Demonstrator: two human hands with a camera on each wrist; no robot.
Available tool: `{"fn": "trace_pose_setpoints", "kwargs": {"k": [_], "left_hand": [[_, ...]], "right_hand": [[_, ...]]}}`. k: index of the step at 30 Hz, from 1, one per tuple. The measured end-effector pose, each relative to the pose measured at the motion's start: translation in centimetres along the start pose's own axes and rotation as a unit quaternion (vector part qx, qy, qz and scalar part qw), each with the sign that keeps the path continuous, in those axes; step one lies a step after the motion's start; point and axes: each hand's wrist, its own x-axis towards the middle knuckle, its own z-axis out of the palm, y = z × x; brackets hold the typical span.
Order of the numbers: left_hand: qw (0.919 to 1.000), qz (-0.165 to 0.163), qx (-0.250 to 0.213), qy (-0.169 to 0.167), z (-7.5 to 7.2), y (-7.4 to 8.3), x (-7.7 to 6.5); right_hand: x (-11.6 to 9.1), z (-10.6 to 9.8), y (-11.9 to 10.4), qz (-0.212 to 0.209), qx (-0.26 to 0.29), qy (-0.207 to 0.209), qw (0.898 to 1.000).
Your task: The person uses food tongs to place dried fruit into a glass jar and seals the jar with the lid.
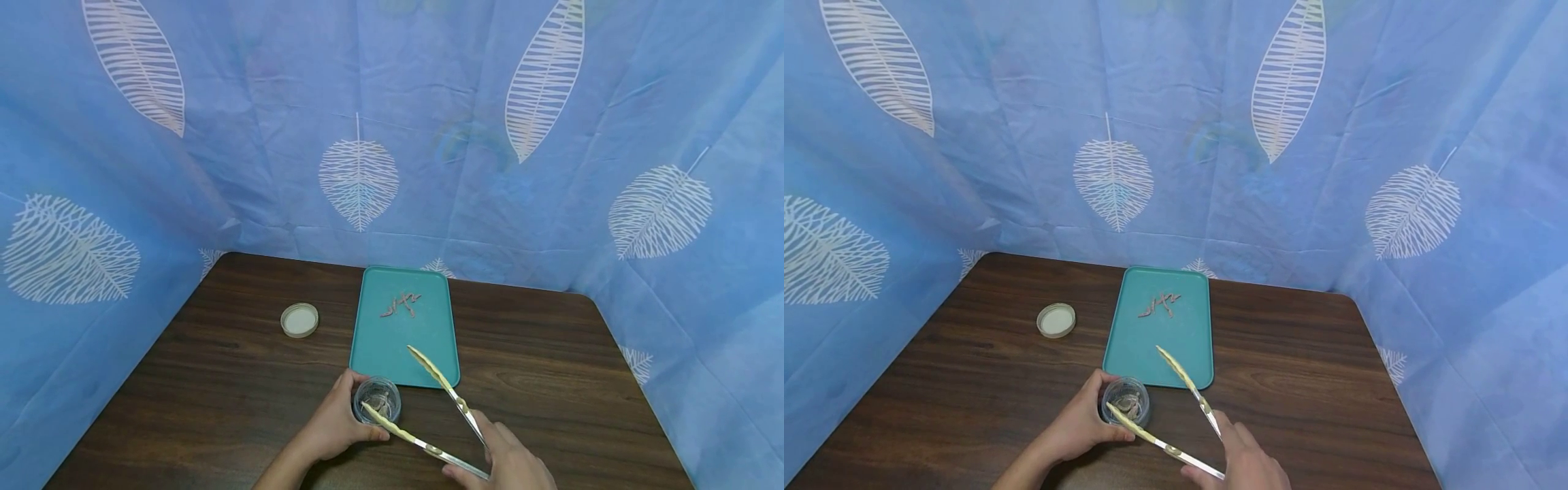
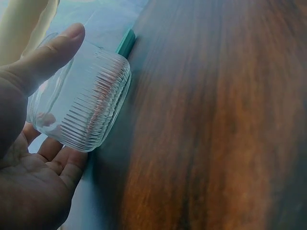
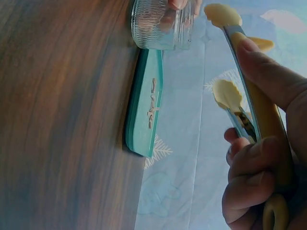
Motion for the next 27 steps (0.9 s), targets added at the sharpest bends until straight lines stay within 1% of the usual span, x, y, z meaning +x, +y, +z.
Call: {"fn": "trace_pose_setpoints", "kwargs": {"k": [6, 10, 12, 16, 19, 23, 27], "left_hand": [[1.0000, -0.003, -0.003, 0.001, 0.0, 0.0, 0.0], [1.0000, -0.003, -0.008, -0.001, 0.0, 0.0, 0.0], [1.0000, -0.003, -0.007, -0.002, 0.0, 0.0, 0.0], [1.0000, -0.002, 0.000, -0.002, 0.0, -0.1, 0.1], [1.0000, -0.002, 0.003, -0.001, 0.0, -0.1, 0.1], [1.0000, -0.007, 0.003, 0.000, -0.1, 0.1, 0.1], [1.0000, -0.006, 0.002, 0.001, -0.1, 0.1, 0.0]], "right_hand": [[0.2, -0.1, -0.3, 0.008, 0.002, 0.031, 0.999], [0.4, -0.1, -0.4, 0.019, 0.002, 0.026, 0.999], [0.5, -0.2, -0.4, 0.015, 0.005, 0.028, 0.999], [0.8, -0.4, -0.2, -0.001, 0.019, 0.053, 0.998], [1.0, -0.8, -0.1, 0.000, 0.029, 0.065, 0.997], [1.5, -1.1, 0.1, 0.008, 0.038, 0.063, 0.997], [2.1, -1.2, 0.3, 0.003, 0.038, 0.060, 0.997]]}}
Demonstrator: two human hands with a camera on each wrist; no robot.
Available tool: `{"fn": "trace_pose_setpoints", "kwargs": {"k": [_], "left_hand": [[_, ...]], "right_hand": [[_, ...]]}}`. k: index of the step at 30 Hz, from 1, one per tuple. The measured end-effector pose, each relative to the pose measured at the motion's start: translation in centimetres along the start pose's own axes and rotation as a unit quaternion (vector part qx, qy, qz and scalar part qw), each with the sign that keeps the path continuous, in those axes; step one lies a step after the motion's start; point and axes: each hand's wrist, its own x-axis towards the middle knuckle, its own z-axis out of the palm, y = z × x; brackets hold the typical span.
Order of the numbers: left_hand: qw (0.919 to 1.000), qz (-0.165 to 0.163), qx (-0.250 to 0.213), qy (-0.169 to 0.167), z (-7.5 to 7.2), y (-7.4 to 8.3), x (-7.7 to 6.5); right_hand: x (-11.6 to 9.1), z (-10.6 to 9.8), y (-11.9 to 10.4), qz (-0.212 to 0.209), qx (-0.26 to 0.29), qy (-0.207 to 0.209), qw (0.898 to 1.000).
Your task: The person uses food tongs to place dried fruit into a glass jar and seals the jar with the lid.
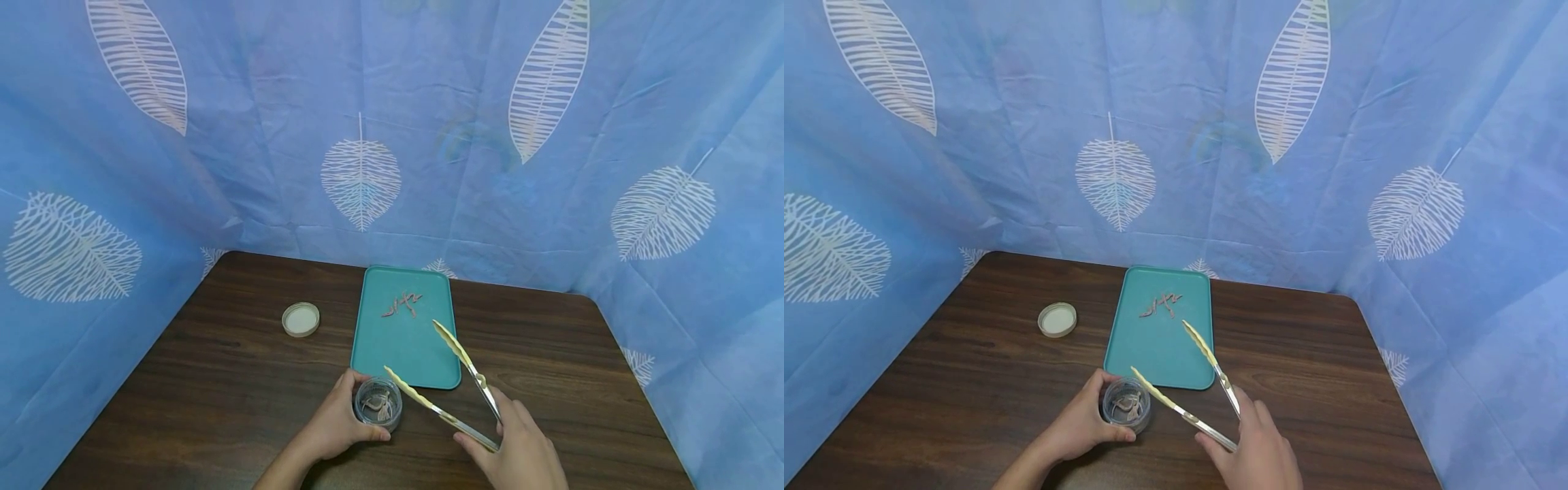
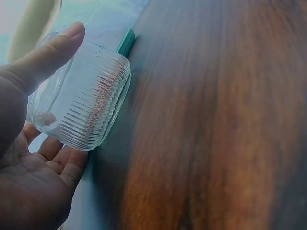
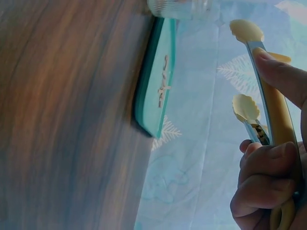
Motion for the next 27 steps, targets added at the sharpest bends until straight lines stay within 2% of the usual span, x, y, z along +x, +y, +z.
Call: {"fn": "trace_pose_setpoints", "kwargs": {"k": [15, 27], "left_hand": [[1.0000, 0.002, -0.004, -0.005, -0.1, 0.0, -0.1], [0.9999, 0.001, -0.004, -0.010, -0.1, -0.1, -0.1]], "right_hand": [[2.8, 1.4, 1.2, -0.006, 0.001, -0.007, 1.000], [5.7, 3.1, 2.4, -0.032, -0.024, -0.013, 0.999]]}}
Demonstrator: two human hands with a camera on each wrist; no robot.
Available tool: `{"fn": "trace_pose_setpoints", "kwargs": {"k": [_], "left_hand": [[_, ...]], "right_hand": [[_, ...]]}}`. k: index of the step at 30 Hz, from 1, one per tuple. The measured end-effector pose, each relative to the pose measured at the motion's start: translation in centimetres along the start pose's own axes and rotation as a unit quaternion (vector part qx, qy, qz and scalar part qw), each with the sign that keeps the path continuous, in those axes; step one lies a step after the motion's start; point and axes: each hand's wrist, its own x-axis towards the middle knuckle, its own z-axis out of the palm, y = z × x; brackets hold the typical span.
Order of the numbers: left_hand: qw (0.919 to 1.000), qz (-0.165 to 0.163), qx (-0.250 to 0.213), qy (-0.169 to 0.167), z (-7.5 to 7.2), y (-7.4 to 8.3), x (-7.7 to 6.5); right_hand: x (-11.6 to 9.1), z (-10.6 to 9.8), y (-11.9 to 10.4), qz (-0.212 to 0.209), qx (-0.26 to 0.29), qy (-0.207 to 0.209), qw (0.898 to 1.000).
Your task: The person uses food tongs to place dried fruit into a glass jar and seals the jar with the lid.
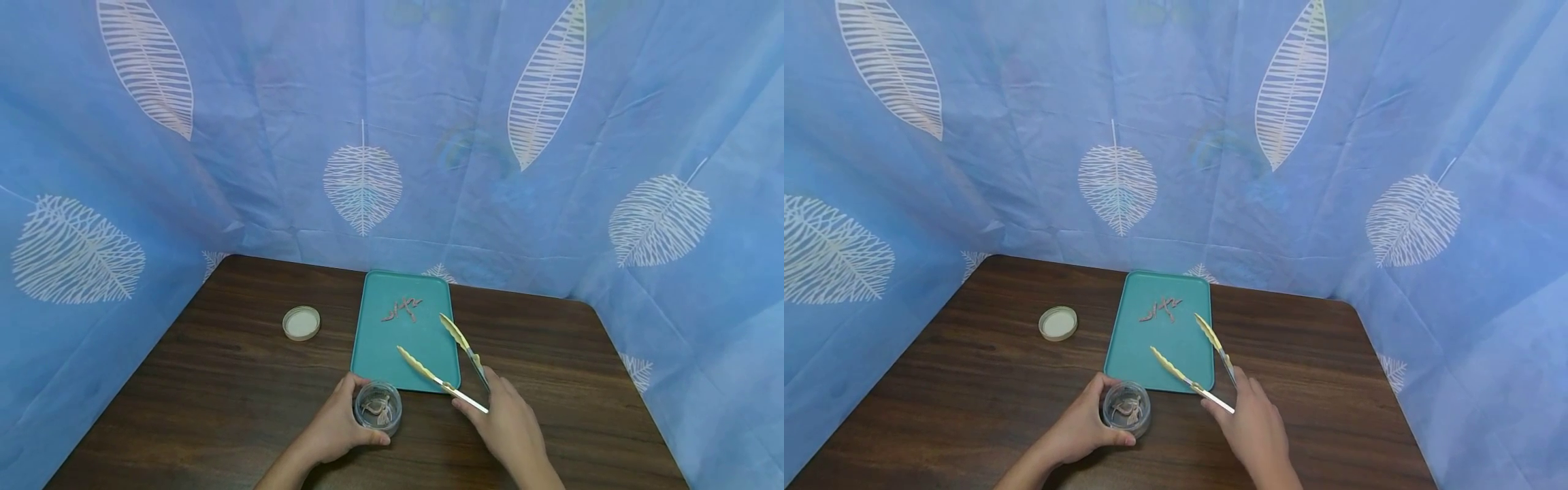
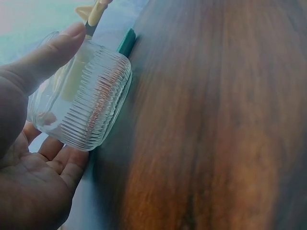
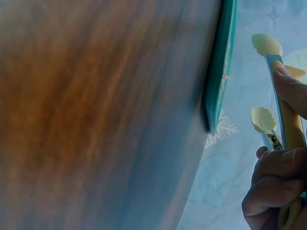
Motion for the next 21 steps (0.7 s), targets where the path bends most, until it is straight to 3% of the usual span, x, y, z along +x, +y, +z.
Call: {"fn": "trace_pose_setpoints", "kwargs": {"k": [11, 21], "left_hand": [[1.0000, -0.001, -0.006, 0.002, -0.3, 0.1, 0.0], [0.9999, -0.001, -0.011, -0.011, -0.1, 0.0, 0.0]], "right_hand": [[2.1, 0.7, -0.1, -0.020, -0.014, -0.006, 1.000], [3.4, 1.7, -0.2, 0.000, -0.017, -0.013, 1.000]]}}
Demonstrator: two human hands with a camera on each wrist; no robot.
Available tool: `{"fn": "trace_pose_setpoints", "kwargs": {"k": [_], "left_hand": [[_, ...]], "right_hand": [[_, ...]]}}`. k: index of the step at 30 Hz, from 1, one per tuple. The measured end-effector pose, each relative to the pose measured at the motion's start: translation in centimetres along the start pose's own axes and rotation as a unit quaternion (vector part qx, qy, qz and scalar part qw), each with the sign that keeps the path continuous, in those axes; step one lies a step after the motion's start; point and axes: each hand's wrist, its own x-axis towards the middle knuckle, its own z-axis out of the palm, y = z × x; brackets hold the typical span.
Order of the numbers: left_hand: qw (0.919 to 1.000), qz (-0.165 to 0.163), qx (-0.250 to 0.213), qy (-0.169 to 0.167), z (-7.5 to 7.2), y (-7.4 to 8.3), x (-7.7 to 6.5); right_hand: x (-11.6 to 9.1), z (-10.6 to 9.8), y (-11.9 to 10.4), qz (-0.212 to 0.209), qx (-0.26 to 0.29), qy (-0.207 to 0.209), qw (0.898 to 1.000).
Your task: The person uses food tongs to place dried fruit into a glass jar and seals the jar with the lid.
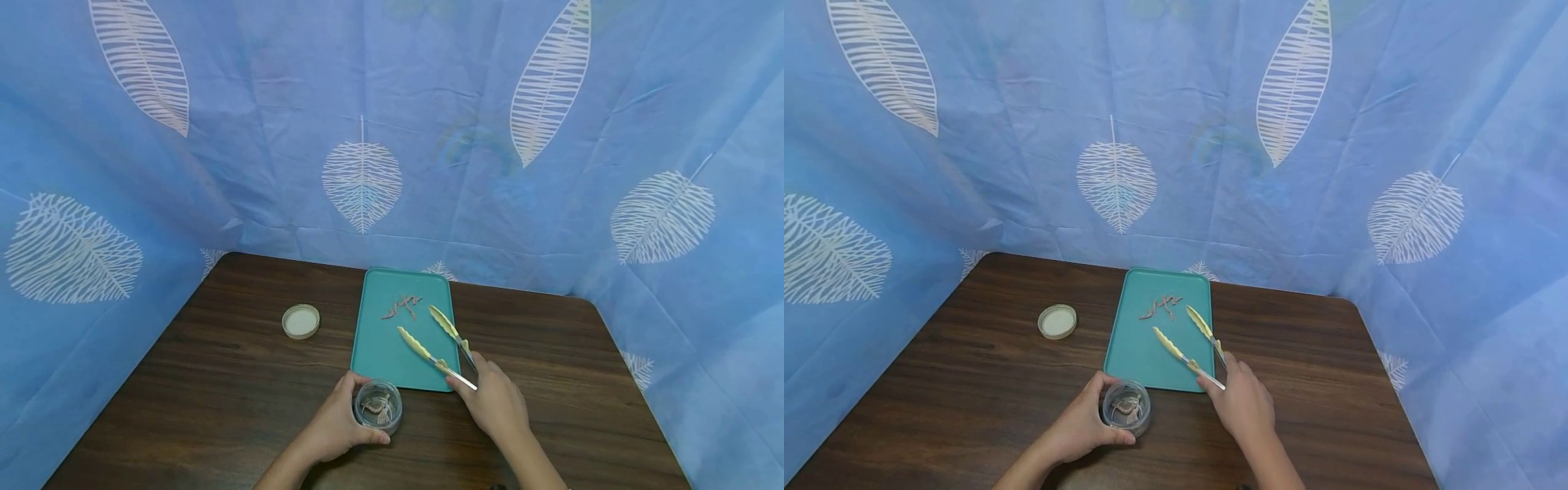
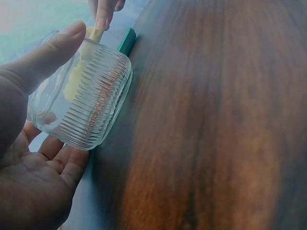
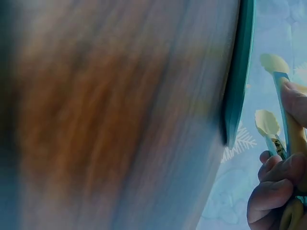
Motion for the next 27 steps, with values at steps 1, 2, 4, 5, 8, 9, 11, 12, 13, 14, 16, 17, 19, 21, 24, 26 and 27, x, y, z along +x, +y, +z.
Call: {"fn": "trace_pose_setpoints", "kwargs": {"k": [1, 2, 4, 5, 8, 9, 11, 12, 13, 14, 16, 17, 19, 21, 24, 26, 27], "left_hand": [[1.0000, 0.000, 0.000, 0.000, 0.0, 0.0, 0.0], [1.0000, 0.000, 0.000, 0.000, 0.0, 0.0, 0.0], [1.0000, -0.001, 0.000, 0.000, 0.0, 0.0, 0.0], [1.0000, -0.001, 0.000, 0.001, 0.0, 0.0, 0.0], [1.0000, -0.001, -0.002, 0.001, -0.1, 0.0, 0.0], [1.0000, -0.001, -0.002, 0.000, -0.1, 0.0, 0.0], [1.0000, -0.001, -0.003, 0.000, -0.1, 0.0, 0.0], [1.0000, -0.001, -0.003, 0.000, -0.1, -0.1, 0.0], [1.0000, 0.000, -0.002, 0.000, -0.1, -0.1, 0.0], [1.0000, 0.000, -0.001, 0.001, -0.1, -0.1, 0.0], [1.0000, 0.000, 0.002, 0.002, -0.2, -0.1, 0.0], [1.0000, 0.000, 0.003, 0.003, -0.2, -0.1, 0.1], [1.0000, 0.001, 0.004, 0.003, -0.2, -0.1, 0.1], [1.0000, 0.002, 0.003, 0.003, -0.2, -0.1, 0.1], [1.0000, 0.002, 0.001, 0.003, -0.3, -0.1, 0.1], [1.0000, 0.003, 0.002, 0.004, -0.3, -0.1, 0.1], [1.0000, 0.004, 0.003, 0.004, -0.3, -0.1, 0.1]], "right_hand": [[0.1, 0.0, -0.1, 0.001, 0.000, -0.001, 1.000], [0.2, 0.1, -0.1, 0.003, -0.001, -0.002, 1.000], [0.4, 0.1, -0.2, 0.003, -0.004, -0.002, 1.000], [0.6, 0.2, -0.3, 0.002, -0.005, -0.003, 1.000], [1.1, 0.2, -0.6, 0.004, -0.006, -0.005, 1.000], [1.3, 0.2, -0.8, 0.005, -0.007, -0.006, 1.000], [1.7, 0.2, -1.0, 0.006, -0.010, -0.010, 1.000], [1.9, 0.3, -1.1, 0.006, -0.011, -0.011, 1.000], [2.1, 0.3, -1.2, 0.006, -0.014, -0.012, 1.000], [2.3, 0.4, -1.2, 0.005, -0.016, -0.013, 1.000], [2.6, 0.6, -1.3, 0.006, -0.019, -0.014, 1.000], [2.7, 0.7, -1.4, 0.007, -0.020, -0.013, 1.000], [3.0, 0.8, -1.4, 0.009, -0.018, -0.012, 1.000], [3.2, 0.9, -1.5, 0.010, -0.014, -0.010, 1.000], [3.5, 1.0, -1.5, 0.011, -0.008, -0.010, 1.000], [3.6, 1.0, -1.5, 0.010, -0.007, -0.010, 1.000], [3.7, 1.1, -1.5, 0.009, -0.005, -0.010, 1.000]]}}
